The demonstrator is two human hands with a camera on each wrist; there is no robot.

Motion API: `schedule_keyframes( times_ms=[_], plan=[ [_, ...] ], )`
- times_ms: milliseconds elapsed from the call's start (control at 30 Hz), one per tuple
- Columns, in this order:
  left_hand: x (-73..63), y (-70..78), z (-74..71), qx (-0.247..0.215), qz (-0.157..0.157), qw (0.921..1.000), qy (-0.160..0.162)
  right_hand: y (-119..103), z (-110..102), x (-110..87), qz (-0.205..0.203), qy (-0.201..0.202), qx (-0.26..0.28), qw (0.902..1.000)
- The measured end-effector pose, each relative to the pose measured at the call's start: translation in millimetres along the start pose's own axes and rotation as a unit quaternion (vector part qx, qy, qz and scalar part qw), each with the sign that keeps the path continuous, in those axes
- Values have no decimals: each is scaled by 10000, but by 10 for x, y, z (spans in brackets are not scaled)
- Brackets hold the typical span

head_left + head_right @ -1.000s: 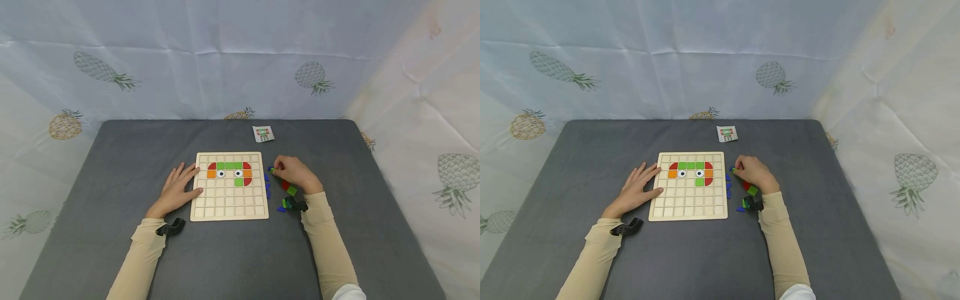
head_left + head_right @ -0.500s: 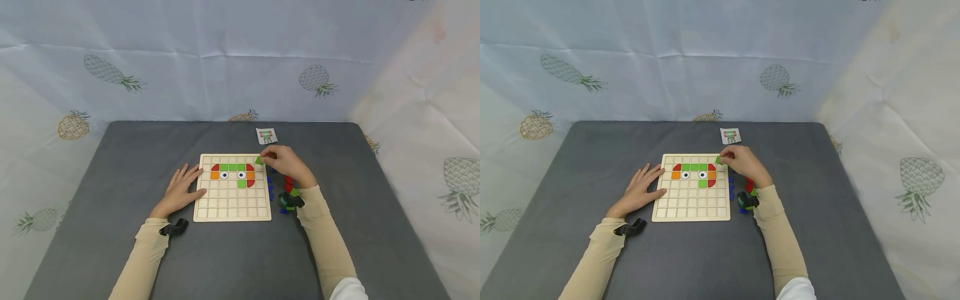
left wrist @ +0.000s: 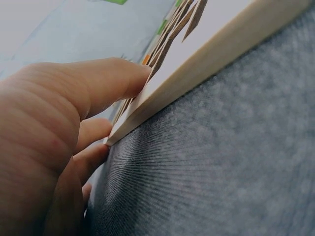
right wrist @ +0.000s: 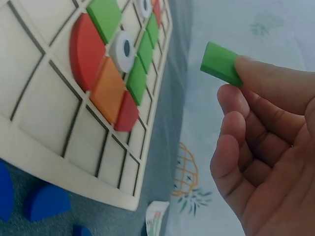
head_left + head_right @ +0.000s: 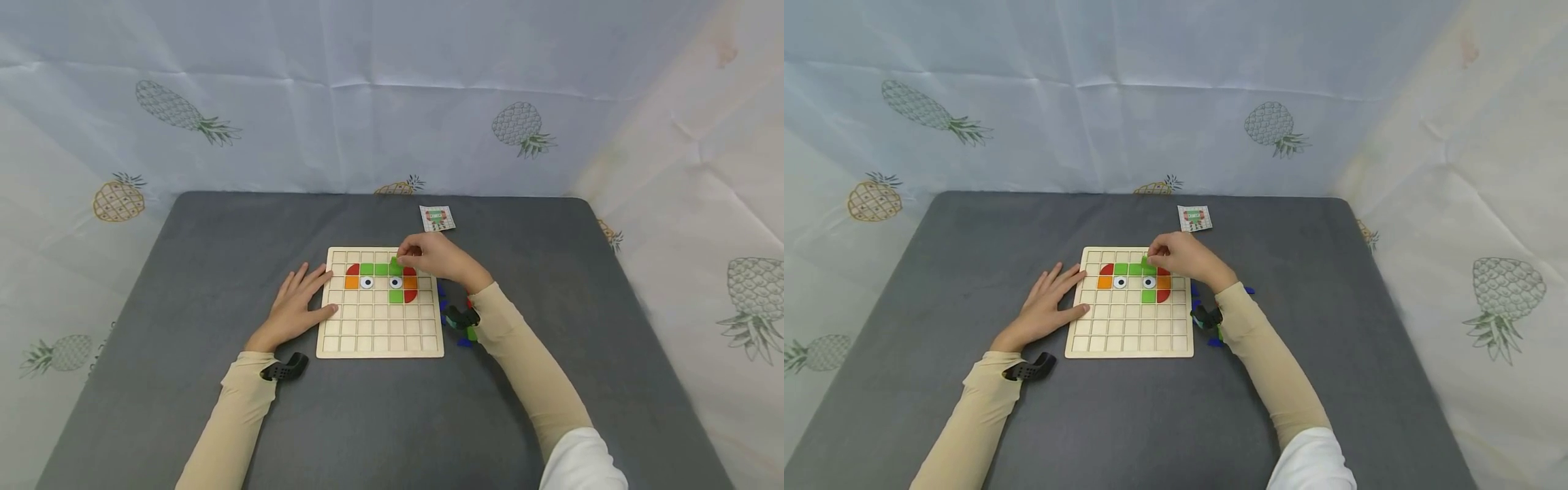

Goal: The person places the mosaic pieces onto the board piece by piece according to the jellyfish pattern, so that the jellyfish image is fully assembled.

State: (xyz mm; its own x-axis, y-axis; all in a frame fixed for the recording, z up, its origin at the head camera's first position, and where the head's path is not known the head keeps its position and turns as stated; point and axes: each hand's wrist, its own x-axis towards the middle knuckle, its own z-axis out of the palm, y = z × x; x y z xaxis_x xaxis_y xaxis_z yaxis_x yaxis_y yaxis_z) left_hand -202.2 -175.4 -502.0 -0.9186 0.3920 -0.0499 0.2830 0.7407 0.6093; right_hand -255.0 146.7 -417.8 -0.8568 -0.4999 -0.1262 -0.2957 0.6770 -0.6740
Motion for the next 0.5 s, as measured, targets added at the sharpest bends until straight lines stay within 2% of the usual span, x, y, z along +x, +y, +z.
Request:
schedule_keyframes(
  times_ms=[233,500],
  plan=[
    [3,-3,6,18,-18,10000,-21,-11,88,123,-128,-599,179,9980],
    [5,-5,8,8,-21,10000,-7,-35,197,166,-136,-958,28,9953]
  ],
)
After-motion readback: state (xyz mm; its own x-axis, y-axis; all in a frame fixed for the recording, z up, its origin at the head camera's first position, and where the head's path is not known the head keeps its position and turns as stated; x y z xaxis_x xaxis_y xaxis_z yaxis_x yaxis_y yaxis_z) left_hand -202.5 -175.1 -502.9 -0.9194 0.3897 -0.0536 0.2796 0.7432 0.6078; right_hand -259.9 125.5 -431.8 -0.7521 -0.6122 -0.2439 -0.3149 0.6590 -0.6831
